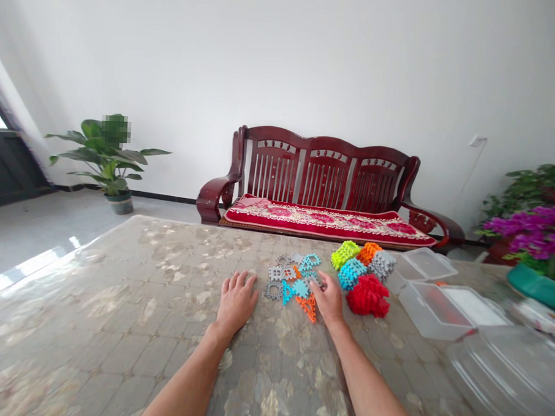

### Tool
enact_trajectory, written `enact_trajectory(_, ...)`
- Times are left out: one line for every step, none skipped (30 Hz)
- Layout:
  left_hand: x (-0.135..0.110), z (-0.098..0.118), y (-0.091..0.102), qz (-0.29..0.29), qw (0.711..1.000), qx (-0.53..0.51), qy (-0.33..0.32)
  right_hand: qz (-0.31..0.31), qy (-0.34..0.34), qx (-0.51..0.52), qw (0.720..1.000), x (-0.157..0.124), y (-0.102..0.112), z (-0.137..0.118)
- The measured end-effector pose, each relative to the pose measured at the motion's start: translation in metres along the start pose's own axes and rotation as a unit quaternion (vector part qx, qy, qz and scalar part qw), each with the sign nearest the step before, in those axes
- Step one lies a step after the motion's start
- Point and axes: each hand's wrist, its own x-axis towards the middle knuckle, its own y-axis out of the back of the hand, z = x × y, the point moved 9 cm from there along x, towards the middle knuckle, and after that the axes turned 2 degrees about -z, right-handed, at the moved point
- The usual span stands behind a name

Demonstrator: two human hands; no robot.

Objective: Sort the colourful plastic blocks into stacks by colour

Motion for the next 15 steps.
enact_trajectory(0.0,0.0,0.0,-0.002,1.0,0.0,0.0,-0.003,0.011,-0.02,1.0,-0.001,-0.002,-0.003)
enact_trajectory(0.0,0.0,0.0,-0.005,1.0,0.0,0.0,-0.008,0.023,-0.043,0.999,-0.002,-0.003,-0.007)
enact_trajectory(0.0,0.0,0.0,-0.007,1.0,0.0,0.0,-0.013,0.037,-0.067,0.997,-0.002,-0.005,-0.01)
enact_trajectory(0.001,0.001,0.0,-0.009,1.0,0.0,0.0,-0.019,0.051,-0.09,0.994,-0.003,-0.007,-0.014)
enact_trajectory(0.001,0.001,0.0,-0.011,1.0,0.0,0.0,-0.024,0.064,-0.11,0.992,-0.004,-0.008,-0.017)
enact_trajectory(0.001,0.001,0.0,-0.013,1.0,0.0,0.0,-0.027,0.075,-0.127,0.989,-0.005,-0.01,-0.02)
enact_trajectory(0.001,0.001,0.0,-0.013,1.0,0.0,0.0,-0.029,0.082,-0.14,0.986,-0.006,-0.01,-0.022)
enact_trajectory(0.001,0.001,0.0,-0.013,1.0,0.0,-0.001,-0.03,0.086,-0.148,0.985,-0.007,-0.011,-0.023)
enact_trajectory(0.0,0.001,0.0,-0.012,1.0,-0.001,-0.001,-0.029,0.088,-0.154,0.984,-0.008,-0.01,-0.024)
enact_trajectory(0.0,0.001,0.0,-0.011,1.0,-0.001,-0.001,-0.029,0.086,-0.159,0.983,-0.008,-0.01,-0.024)
enact_trajectory(0.0,0.001,0.001,-0.008,1.0,-0.002,-0.002,-0.028,0.083,-0.162,0.983,-0.009,-0.01,-0.025)
enact_trajectory(0.0,0.001,0.001,-0.006,1.0,-0.003,-0.003,-0.028,0.081,-0.165,0.983,-0.009,-0.009,-0.025)
enact_trajectory(0.0,0.001,0.001,-0.004,1.0,-0.003,-0.004,-0.027,0.079,-0.167,0.982,-0.01,-0.009,-0.026)
enact_trajectory(0.0,0.001,0.001,-0.004,1.0,-0.003,-0.004,-0.025,0.079,-0.169,0.982,-0.011,-0.008,-0.028)
enact_trajectory(0.001,0.001,0.001,-0.005,1.0,-0.002,-0.004,-0.023,0.081,-0.171,0.982,-0.012,-0.007,-0.03)
